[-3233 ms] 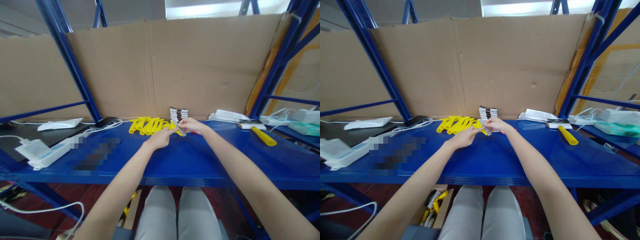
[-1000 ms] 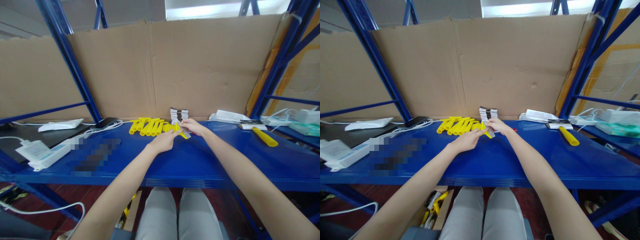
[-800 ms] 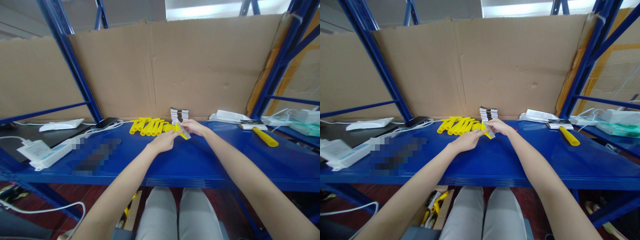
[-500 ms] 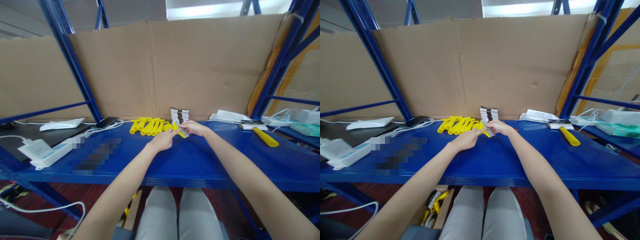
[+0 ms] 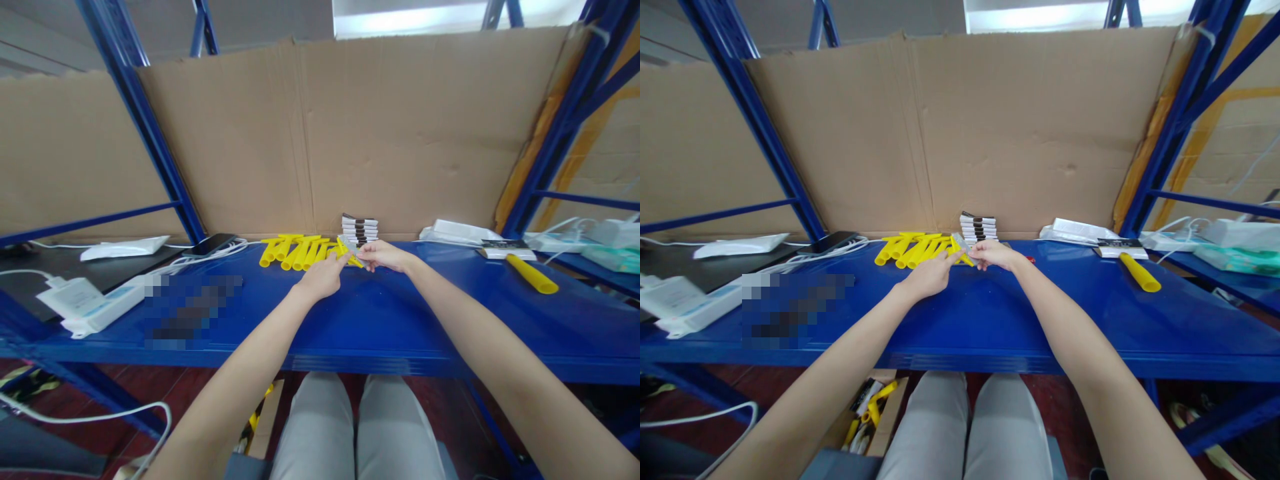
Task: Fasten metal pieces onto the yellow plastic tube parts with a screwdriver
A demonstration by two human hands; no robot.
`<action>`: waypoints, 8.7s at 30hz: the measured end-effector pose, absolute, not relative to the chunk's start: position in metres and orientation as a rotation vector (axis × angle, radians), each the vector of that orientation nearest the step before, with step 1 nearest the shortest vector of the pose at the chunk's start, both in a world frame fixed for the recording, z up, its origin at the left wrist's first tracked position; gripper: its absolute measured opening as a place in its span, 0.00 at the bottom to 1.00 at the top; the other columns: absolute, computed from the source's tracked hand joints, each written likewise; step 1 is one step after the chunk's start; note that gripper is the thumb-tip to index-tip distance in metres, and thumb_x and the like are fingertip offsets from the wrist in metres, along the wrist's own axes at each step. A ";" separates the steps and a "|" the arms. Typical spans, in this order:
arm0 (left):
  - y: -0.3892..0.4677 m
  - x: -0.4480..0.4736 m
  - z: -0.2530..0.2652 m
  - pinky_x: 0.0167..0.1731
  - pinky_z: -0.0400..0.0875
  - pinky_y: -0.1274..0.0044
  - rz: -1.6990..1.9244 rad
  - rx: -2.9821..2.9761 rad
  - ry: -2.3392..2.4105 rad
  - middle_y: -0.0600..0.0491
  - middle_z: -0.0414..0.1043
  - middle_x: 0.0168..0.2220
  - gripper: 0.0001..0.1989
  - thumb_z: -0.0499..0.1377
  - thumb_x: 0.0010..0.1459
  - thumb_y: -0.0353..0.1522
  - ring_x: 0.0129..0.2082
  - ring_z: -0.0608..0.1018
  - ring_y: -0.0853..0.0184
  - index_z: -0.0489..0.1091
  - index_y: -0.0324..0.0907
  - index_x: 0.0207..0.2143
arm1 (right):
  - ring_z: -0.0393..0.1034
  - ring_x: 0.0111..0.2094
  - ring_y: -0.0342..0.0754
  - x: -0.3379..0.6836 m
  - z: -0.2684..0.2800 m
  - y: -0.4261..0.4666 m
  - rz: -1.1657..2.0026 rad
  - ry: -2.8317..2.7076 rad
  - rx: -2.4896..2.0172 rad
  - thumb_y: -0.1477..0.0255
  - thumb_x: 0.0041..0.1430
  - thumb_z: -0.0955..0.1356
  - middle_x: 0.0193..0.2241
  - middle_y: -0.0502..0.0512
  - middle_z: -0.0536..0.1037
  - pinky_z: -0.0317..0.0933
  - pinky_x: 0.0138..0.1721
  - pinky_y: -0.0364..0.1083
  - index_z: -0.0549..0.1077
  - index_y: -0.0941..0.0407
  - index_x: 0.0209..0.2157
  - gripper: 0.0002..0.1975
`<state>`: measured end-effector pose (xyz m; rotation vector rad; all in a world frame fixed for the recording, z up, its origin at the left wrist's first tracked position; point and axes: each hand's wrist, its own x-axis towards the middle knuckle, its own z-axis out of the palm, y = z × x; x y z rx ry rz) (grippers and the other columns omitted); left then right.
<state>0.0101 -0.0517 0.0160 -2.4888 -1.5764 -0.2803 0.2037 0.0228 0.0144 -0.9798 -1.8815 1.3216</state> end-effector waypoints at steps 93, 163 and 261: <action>-0.041 0.006 0.004 0.55 0.66 0.67 -0.399 -2.723 -1.491 0.48 0.65 0.61 0.30 0.46 0.61 0.26 0.58 0.70 0.62 0.53 0.47 0.65 | 0.66 0.26 0.42 0.167 0.014 0.017 0.955 -1.423 -1.279 0.70 0.56 0.66 0.23 0.49 0.73 0.61 0.28 0.41 0.68 0.57 0.23 0.10; -0.045 0.008 0.006 0.55 0.66 0.67 -0.481 -2.737 -1.426 0.43 0.68 0.57 0.25 0.48 0.61 0.25 0.58 0.70 0.59 0.59 0.41 0.60 | 0.62 0.21 0.40 0.174 0.009 0.019 1.085 -1.564 -1.144 0.75 0.54 0.68 0.19 0.47 0.72 0.58 0.25 0.39 0.72 0.58 0.23 0.06; -0.033 -0.005 -0.003 0.51 0.70 0.60 -0.677 -2.693 -1.309 0.40 0.66 0.57 0.27 0.47 0.59 0.23 0.52 0.74 0.56 0.55 0.41 0.61 | 0.61 0.15 0.39 0.187 0.015 0.017 1.120 -1.875 -0.950 0.56 0.49 0.73 0.15 0.45 0.69 0.55 0.16 0.39 0.65 0.55 0.25 0.19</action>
